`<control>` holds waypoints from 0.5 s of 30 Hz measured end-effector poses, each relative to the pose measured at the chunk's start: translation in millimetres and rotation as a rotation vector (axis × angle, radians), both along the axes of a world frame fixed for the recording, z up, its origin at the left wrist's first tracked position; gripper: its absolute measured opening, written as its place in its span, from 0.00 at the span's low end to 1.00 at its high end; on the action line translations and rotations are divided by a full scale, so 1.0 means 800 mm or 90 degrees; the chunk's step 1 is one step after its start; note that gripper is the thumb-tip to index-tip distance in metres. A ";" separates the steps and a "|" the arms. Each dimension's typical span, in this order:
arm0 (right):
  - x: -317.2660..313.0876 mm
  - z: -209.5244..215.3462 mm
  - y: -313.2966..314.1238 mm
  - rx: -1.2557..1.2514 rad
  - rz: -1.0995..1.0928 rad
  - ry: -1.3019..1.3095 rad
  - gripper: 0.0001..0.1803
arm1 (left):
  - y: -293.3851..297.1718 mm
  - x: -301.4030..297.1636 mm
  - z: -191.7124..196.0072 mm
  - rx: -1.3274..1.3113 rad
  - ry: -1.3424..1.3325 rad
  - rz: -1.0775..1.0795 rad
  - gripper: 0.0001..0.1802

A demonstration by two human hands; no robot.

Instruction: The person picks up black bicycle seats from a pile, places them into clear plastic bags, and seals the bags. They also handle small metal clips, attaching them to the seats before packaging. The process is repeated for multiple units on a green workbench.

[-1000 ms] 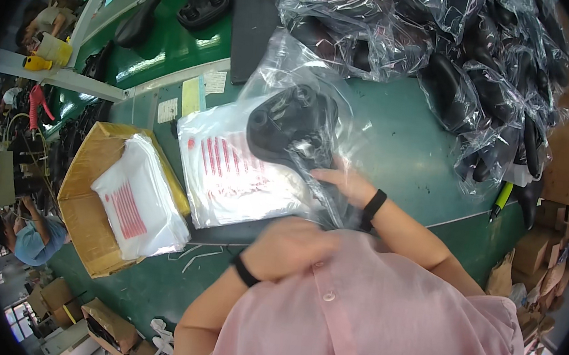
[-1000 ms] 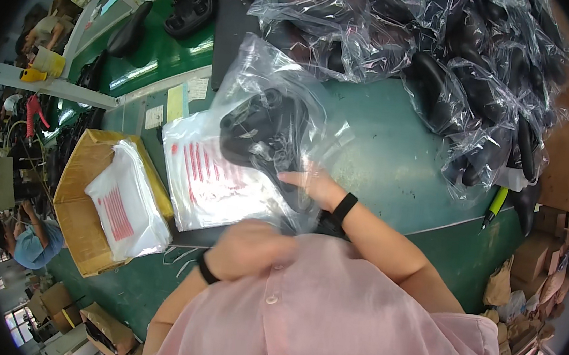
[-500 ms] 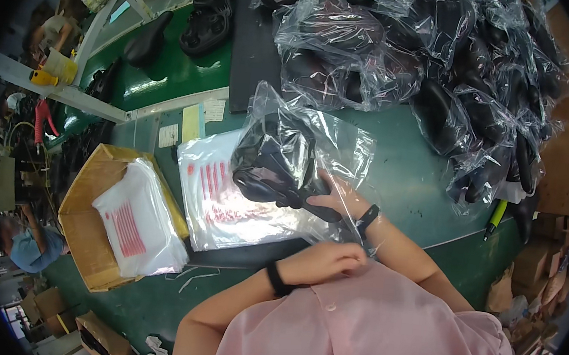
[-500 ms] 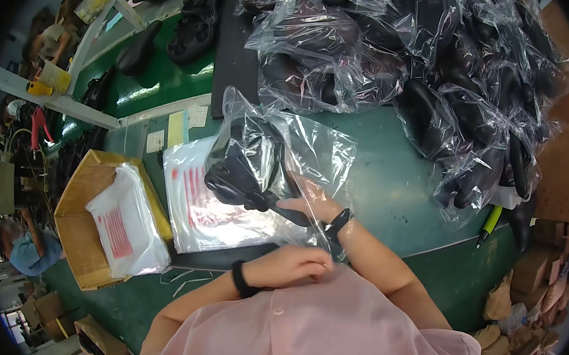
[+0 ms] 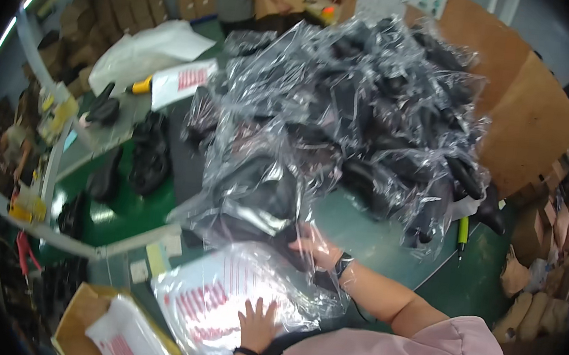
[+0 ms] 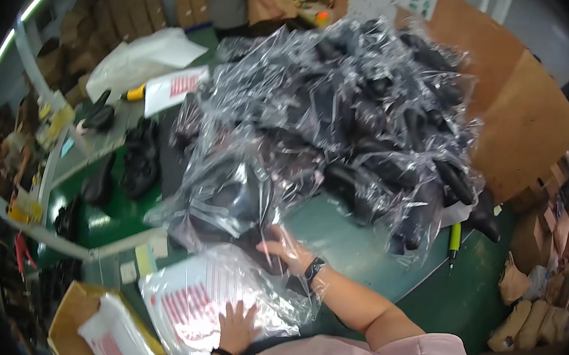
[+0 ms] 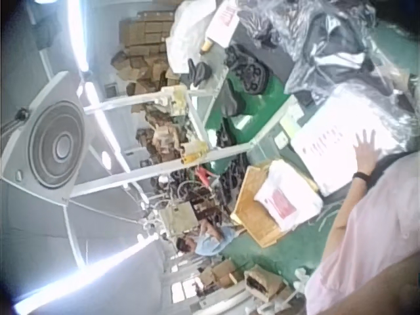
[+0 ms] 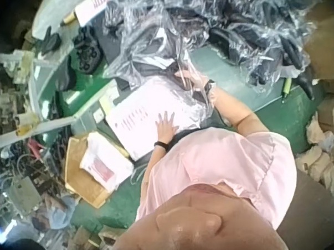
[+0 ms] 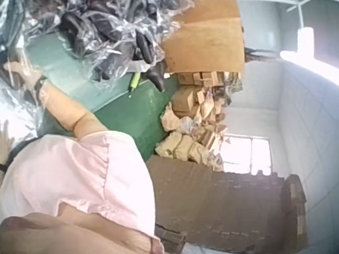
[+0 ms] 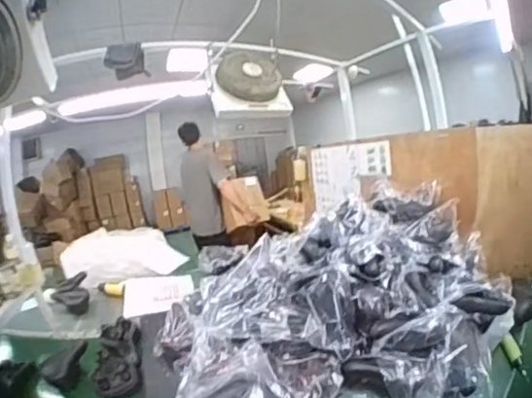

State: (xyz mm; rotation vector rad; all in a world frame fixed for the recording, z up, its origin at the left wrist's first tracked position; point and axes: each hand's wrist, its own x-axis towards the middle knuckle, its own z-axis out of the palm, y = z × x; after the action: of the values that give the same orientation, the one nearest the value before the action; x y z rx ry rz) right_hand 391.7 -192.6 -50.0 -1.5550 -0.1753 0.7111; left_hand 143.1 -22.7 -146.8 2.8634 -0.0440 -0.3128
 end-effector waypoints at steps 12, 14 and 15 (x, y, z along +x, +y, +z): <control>0.424 0.293 -0.183 0.340 -0.586 -0.291 0.43 | 0.073 -0.121 0.020 0.024 0.153 0.166 0.37; 0.417 0.271 -0.178 0.224 -0.596 -0.315 0.46 | 0.090 -0.137 0.025 0.092 0.152 0.205 0.36; 0.409 0.249 -0.181 0.220 -0.579 -0.338 0.44 | 0.106 -0.149 0.016 0.124 0.133 0.207 0.35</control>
State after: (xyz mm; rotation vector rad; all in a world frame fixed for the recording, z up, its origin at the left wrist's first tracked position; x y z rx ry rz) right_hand 718.8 -337.3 149.5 -1.2686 0.0311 -0.4337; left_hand 23.7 61.8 -134.1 2.9420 0.5118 -0.5721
